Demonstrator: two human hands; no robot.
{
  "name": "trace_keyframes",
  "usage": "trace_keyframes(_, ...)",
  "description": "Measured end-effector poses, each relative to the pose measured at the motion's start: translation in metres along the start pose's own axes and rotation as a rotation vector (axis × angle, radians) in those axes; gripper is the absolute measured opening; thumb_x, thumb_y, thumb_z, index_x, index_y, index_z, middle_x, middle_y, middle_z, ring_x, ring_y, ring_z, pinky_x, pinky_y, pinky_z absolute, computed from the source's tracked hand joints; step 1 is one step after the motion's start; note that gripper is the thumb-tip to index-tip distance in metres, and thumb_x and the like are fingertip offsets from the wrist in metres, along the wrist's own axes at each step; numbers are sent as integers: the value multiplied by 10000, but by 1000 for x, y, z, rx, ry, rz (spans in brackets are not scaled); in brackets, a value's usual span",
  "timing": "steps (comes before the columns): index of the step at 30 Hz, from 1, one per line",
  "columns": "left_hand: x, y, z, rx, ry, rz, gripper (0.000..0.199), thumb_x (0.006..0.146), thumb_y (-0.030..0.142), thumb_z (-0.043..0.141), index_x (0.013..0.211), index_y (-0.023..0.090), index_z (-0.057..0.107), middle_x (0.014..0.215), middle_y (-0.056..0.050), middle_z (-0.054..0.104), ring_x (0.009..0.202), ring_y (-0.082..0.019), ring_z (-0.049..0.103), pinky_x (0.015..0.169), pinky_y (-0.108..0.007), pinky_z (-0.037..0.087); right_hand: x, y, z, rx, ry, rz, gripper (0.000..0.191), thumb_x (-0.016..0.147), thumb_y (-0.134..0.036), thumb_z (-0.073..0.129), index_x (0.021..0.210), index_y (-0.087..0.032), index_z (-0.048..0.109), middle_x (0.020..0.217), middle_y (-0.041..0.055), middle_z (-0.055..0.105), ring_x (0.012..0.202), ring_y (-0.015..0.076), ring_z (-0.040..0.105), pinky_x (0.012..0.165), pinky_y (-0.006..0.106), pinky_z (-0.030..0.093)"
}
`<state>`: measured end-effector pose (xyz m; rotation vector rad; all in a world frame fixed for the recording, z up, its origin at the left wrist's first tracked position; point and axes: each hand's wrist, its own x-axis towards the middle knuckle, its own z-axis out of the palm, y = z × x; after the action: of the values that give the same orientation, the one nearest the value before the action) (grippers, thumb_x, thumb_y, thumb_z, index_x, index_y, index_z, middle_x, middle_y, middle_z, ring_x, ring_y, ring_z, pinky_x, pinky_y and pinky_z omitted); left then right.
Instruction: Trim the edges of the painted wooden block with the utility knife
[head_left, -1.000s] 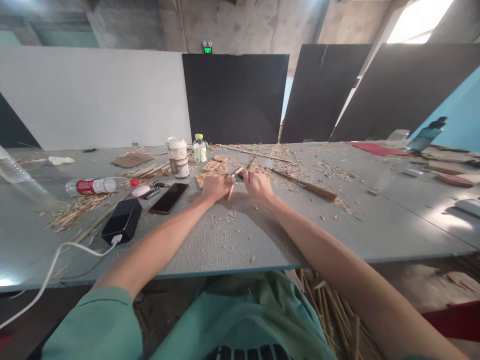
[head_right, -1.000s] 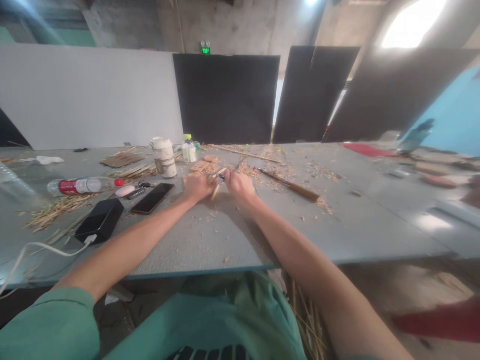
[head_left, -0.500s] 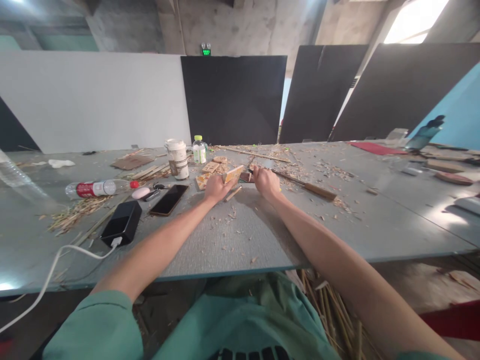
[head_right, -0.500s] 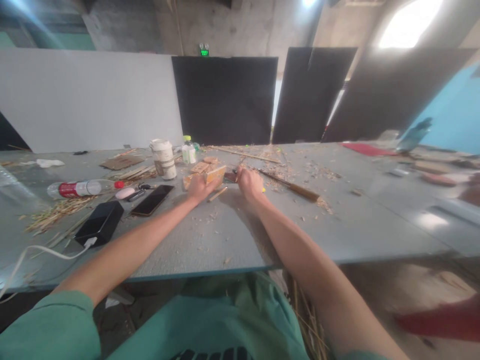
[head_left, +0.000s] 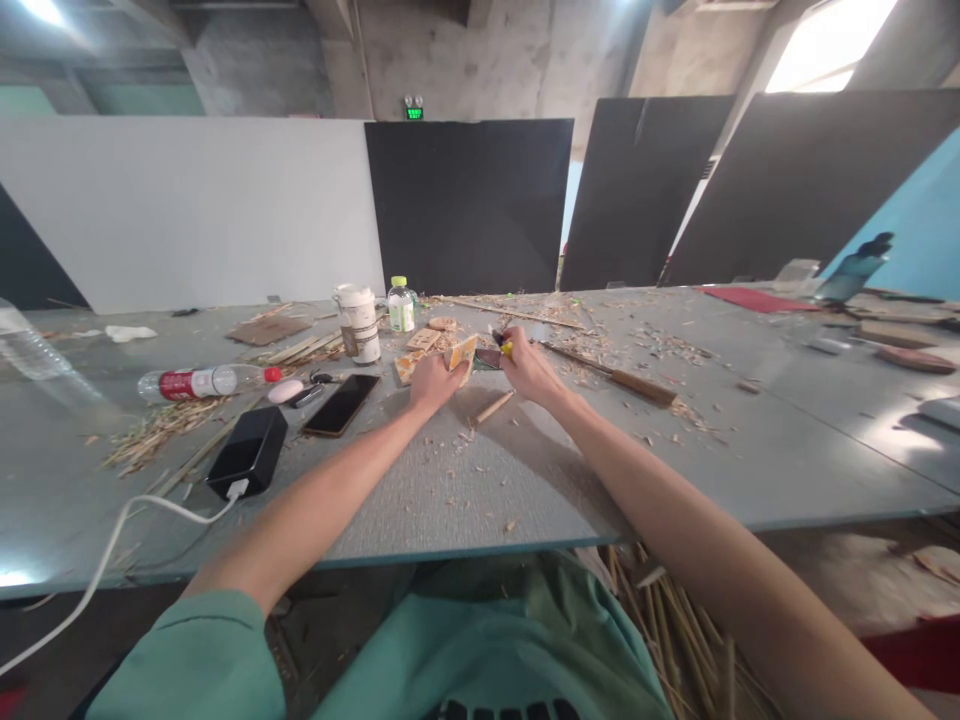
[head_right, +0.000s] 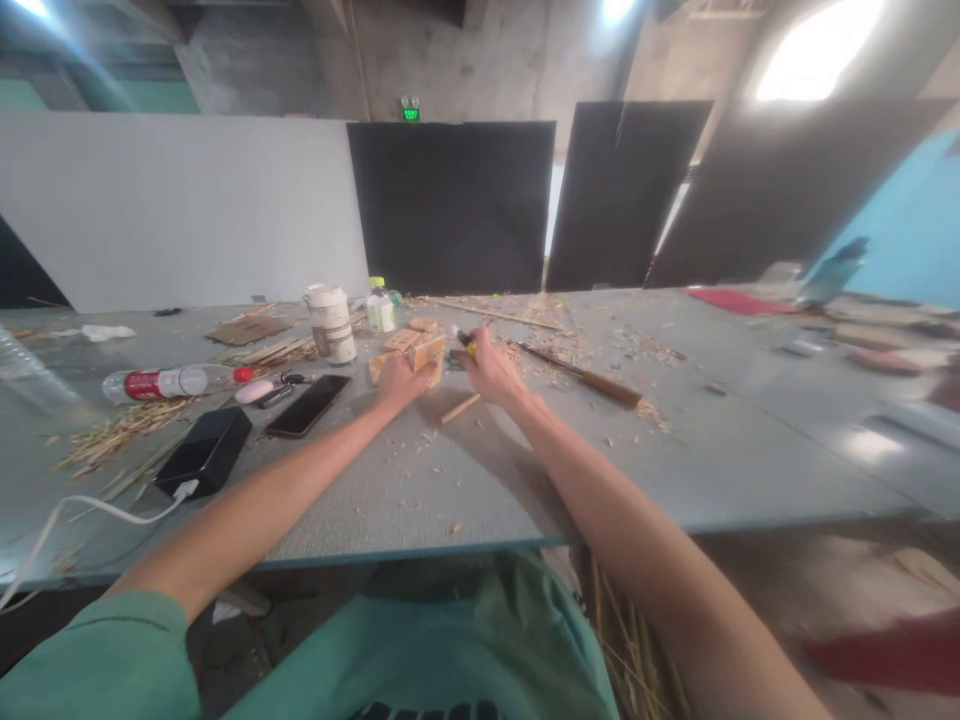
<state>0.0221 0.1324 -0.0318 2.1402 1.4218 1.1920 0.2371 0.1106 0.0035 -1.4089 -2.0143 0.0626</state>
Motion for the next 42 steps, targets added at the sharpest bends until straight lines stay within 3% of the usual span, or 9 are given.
trace_keyframes(4,2,-2,1,128,96,-52,323,949,418,633,897,147,802,920,-189,796,1066,-388,751,915,-423,546,-9,-20,7,40,-102,-233,370,1054,-362,414,1369,-205,528,1270,146,722,1062,239,674,879,318,485)
trace_keyframes(7,2,-3,1,183,99,-58,320,953,409,630,901,144,801,912,-185,795,1011,-378,765,887,-414,543,-13,-28,7,18,-123,-283,387,1078,-379,409,1411,-234,541,1286,139,726,1056,247,678,860,317,473)
trace_keyframes(12,0,-2,1,241,86,-28,387,985,455,589,930,137,803,909,-187,798,969,-368,767,848,-397,534,-16,-32,1,-46,-94,-243,397,1113,-423,353,1368,-255,605,1156,108,767,923,234,688,741,290,423)
trace_keyframes(20,1,-2,0,342,44,49,446,1003,493,565,872,138,801,882,-170,802,911,-316,759,777,-328,510,-17,-28,7,-154,-52,-155,518,1134,-505,249,1075,-226,681,864,63,731,753,203,641,638,279,289)
trace_keyframes(30,-1,5,0,438,43,9,544,1036,545,529,817,131,806,811,-165,788,815,-269,746,746,-317,512,-9,-17,15,-256,-21,-127,519,1143,-527,250,1150,-229,675,982,73,771,786,195,656,653,290,262)
trace_keyframes(38,-3,14,5,461,76,-13,480,1020,510,579,908,114,826,857,-182,798,867,-294,764,755,-319,528,0,-6,10,-314,9,22,603,1137,-576,199,1181,-241,699,961,97,781,817,222,684,653,294,272)
trace_keyframes(42,-3,15,4,455,77,10,508,1039,522,539,908,125,828,853,-170,801,852,-275,761,757,-317,530,2,-4,11,-328,-9,104,617,1125,-609,212,1235,-251,703,1038,119,784,925,246,715,710,291,352)
